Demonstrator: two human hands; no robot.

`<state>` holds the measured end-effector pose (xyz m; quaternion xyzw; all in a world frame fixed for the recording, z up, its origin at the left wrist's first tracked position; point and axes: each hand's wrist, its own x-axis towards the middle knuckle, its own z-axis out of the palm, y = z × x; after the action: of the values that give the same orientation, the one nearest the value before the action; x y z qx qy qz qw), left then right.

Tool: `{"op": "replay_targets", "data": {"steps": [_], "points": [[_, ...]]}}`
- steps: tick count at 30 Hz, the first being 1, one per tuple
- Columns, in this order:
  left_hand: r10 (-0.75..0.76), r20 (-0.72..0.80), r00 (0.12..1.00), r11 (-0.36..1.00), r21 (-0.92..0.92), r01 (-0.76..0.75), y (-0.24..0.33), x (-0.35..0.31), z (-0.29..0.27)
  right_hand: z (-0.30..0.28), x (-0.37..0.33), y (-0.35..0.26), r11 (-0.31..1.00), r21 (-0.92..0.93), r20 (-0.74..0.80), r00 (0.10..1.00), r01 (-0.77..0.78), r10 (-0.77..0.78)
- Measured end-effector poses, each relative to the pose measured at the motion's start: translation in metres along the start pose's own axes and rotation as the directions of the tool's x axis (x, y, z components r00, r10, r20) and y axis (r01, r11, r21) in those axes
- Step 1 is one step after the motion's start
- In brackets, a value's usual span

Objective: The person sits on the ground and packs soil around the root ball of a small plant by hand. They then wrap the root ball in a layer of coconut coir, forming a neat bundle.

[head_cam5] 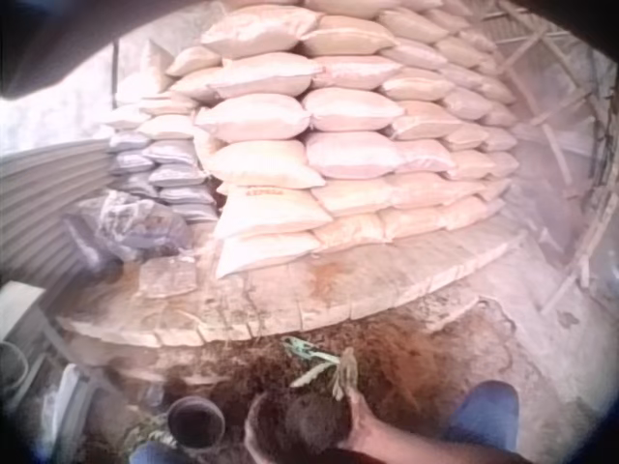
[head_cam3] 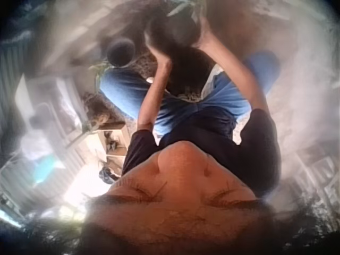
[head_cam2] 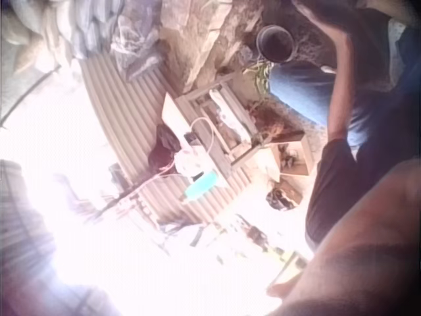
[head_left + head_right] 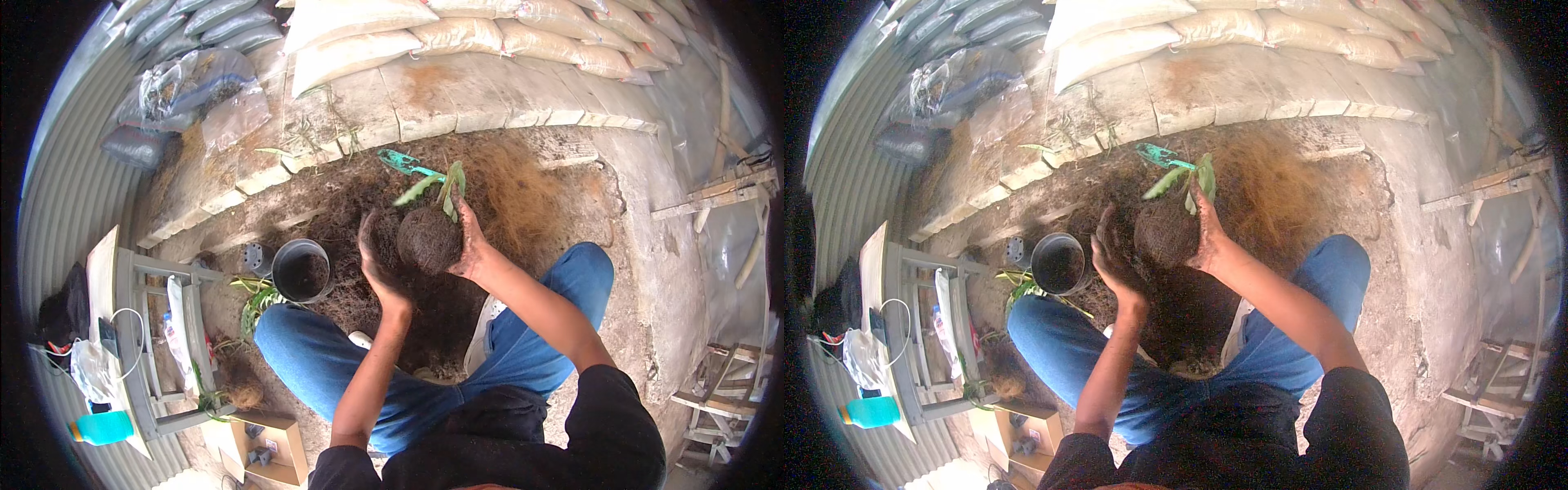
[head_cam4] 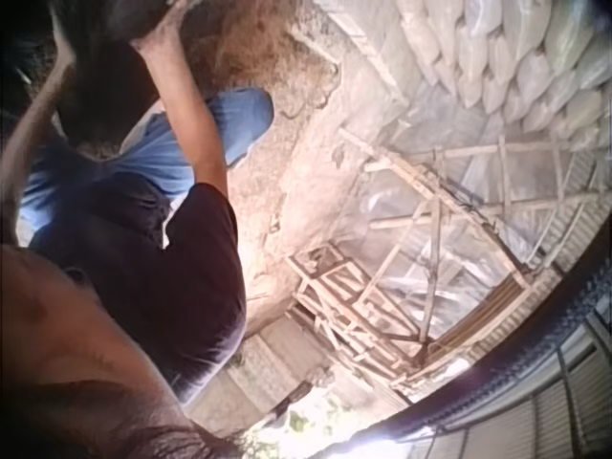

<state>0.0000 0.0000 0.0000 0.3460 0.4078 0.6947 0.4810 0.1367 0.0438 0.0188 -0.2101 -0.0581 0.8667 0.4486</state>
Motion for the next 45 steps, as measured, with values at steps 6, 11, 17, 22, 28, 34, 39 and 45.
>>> {"op": "replay_targets", "data": {"steps": [6,11,17,22,28,34,39,45], "points": [[0.545,0.481,0.687,0.264,0.679,-0.685,0.02,-0.015,-0.008,0.003,0.001,0.028,0.984,-0.181,-0.086,0.996,0.002,-0.018],[0.513,0.372,0.774,0.459,0.643,-0.613,0.004,-0.009,-0.01,0.008,-0.004,0.033,0.99,-0.138,-0.207,0.978,-0.035,0.005],[0.555,0.337,0.761,0.565,0.519,-0.642,0.003,-0.003,-0.007,0.0,0.004,0.021,0.987,-0.154,-0.132,0.991,-0.034,0.014],[0.672,0.055,0.738,0.655,0.421,-0.628,0.0,0.002,-0.01,0.015,-0.003,0.013,0.995,-0.09,-0.073,0.997,-0.045,0.038],[0.645,0.115,0.755,0.633,0.474,-0.613,-0.003,-0.003,-0.009,0.007,-0.001,0.026,0.973,-0.233,-0.185,0.981,0.009,-0.053],[0.616,-0.062,0.785,0.745,0.369,-0.556,0.006,0.006,-0.007,-0.003,0.001,0.011,0.994,-0.11,-0.045,0.999,0.022,-0.027],[0.678,-0.186,0.711,0.723,0.344,-0.599,0.003,0.012,-0.009,-0.005,0.0,-0.004,0.997,-0.074,-0.099,0.995,-0.003,-0.004],[0.667,-0.1,0.738,0.688,0.462,-0.56,0.005,0.006,0.003,-0.002,0.001,0.025,0.985,-0.168,-0.211,0.976,0.025,-0.061]]}}
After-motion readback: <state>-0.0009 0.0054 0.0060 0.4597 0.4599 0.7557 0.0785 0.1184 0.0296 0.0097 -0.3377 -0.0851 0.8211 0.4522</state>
